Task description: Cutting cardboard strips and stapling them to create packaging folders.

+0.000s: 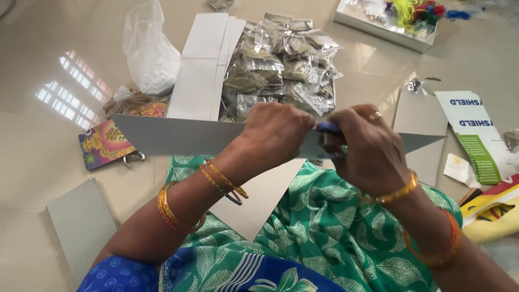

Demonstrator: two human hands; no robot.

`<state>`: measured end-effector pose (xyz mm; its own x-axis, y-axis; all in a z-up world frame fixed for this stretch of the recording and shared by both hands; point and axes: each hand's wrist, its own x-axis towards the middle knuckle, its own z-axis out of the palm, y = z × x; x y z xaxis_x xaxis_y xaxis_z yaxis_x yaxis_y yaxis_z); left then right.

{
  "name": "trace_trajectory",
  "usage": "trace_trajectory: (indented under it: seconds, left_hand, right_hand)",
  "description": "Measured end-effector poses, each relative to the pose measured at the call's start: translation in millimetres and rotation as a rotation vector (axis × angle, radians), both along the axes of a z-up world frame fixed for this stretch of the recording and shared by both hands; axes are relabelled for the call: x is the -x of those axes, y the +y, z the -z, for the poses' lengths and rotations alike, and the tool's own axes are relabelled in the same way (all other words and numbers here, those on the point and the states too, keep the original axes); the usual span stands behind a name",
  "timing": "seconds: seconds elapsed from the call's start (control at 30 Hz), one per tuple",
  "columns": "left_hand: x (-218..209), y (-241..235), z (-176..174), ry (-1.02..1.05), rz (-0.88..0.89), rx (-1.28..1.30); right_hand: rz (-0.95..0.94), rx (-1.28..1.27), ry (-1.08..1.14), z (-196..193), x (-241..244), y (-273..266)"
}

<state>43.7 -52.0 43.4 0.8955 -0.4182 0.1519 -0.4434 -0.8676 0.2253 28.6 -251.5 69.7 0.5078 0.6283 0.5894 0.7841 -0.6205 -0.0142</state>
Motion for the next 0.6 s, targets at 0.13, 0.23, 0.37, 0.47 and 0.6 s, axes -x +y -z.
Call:
trace_trajectory:
  seconds: [0.13,0.23,0.37,0.47,0.6]
  left_hand:
    - [9,7,-46,-0.066,0.012,-0.133]
    - [30,19,-54,-0.577,-0.032,-0.084]
    - [36,35,-11,-0.811,-0.256,0.453]
    - [21,46,18,-0.271,-0.232,1.114]
    - [10,56,14,0.368,-0.017,1.535]
  right_hand:
    - [0.071,0.050,0.145,0,-33,-3]
    - [0.012,0.005,0.019,-20,-44,-7]
    - [-0.054,-0.510,0.534,-29,-51,-18]
    - [-0.099,-0.956,0.984,-14,-48,-18]
    - [-0.111,-1.243,1.252,13,-33,-4]
